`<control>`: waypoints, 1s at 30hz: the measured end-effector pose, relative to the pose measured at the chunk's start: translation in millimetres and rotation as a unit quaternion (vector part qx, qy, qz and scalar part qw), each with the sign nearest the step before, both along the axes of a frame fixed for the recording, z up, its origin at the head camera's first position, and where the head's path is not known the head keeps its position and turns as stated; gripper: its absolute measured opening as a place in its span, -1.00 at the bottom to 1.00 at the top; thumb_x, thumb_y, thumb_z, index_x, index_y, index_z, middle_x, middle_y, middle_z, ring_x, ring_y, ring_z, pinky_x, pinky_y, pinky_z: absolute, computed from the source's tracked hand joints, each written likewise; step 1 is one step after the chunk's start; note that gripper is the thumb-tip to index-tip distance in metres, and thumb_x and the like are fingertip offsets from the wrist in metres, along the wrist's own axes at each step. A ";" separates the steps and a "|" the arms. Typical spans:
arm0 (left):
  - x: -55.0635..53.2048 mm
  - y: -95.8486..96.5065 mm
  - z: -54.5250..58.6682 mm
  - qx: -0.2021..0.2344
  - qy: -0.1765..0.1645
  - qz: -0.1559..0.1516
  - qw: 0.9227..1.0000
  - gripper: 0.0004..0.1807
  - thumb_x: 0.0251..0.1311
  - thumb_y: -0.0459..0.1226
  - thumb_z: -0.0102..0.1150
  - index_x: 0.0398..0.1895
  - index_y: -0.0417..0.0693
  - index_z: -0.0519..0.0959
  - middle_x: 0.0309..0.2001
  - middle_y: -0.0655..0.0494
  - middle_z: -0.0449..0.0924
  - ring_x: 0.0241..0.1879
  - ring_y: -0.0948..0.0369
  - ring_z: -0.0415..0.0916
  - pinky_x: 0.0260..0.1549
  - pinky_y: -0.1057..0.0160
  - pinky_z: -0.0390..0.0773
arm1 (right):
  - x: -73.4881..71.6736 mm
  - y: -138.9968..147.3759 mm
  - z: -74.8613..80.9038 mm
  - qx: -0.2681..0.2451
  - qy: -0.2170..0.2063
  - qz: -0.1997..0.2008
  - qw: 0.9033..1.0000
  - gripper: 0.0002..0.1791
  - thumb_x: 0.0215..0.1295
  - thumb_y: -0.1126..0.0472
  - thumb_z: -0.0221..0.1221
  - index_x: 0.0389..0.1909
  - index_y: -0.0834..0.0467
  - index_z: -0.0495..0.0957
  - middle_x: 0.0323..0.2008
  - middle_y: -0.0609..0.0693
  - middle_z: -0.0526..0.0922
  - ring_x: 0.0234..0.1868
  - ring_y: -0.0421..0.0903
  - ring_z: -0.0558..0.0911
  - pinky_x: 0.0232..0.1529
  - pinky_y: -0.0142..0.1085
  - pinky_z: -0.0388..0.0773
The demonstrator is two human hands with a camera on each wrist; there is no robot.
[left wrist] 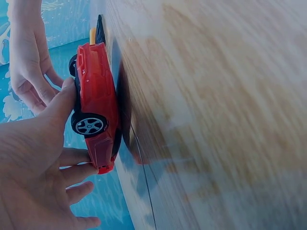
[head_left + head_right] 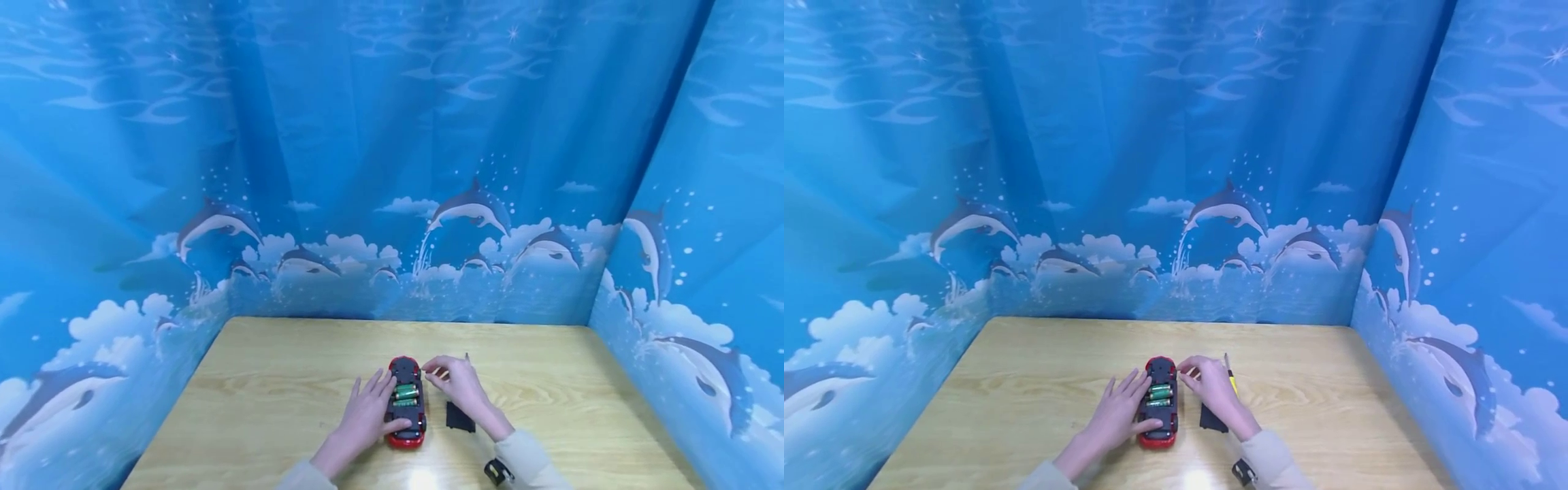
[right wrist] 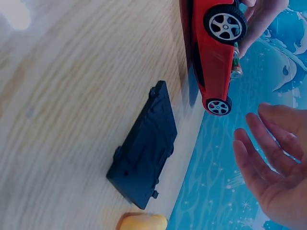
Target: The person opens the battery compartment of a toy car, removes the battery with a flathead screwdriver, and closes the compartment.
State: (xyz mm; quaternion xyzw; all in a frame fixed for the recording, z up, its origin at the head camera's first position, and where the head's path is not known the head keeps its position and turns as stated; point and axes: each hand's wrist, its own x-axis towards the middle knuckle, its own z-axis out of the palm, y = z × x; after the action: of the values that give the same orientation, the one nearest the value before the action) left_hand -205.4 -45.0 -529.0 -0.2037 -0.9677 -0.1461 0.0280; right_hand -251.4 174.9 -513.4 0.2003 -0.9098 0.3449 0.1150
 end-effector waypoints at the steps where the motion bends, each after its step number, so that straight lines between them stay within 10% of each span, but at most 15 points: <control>1: 0.5 -0.8 -0.5 0.002 0.002 -0.001 1.000 0.04 0.05 0.36 0.25 0.43 -0.18 0.39 0.44 -0.10 0.37 0.48 -0.10 0.21 0.41 -0.34 0.16 | 0.3 -1.1 -0.9 0.001 0.002 0.007 1.000 -0.86 0.22 0.36 0.38 -0.20 0.15 0.74 -0.30 -0.01 0.78 -0.37 -0.11 0.72 -0.35 -0.41 0.68; 30: 1.4 -2.9 0.3 -0.006 0.010 -0.008 1.000 0.02 0.07 0.36 0.24 0.42 -0.19 0.41 0.43 -0.11 0.38 0.46 -0.10 0.25 0.40 -0.33 0.20 | -14.9 -7.1 -8.4 0.139 0.050 0.108 0.983 -0.87 0.19 0.23 0.42 -0.22 0.05 0.80 -0.26 -0.09 0.77 -0.18 -0.12 0.68 -0.08 -0.18 0.67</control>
State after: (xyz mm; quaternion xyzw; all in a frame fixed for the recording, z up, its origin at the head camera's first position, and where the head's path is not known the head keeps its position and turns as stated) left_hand -204.1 -47.8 -528.6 -0.2130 -0.9665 -0.1385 0.0355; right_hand -266.3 167.8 -521.8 0.3280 -0.9152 0.2149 0.0934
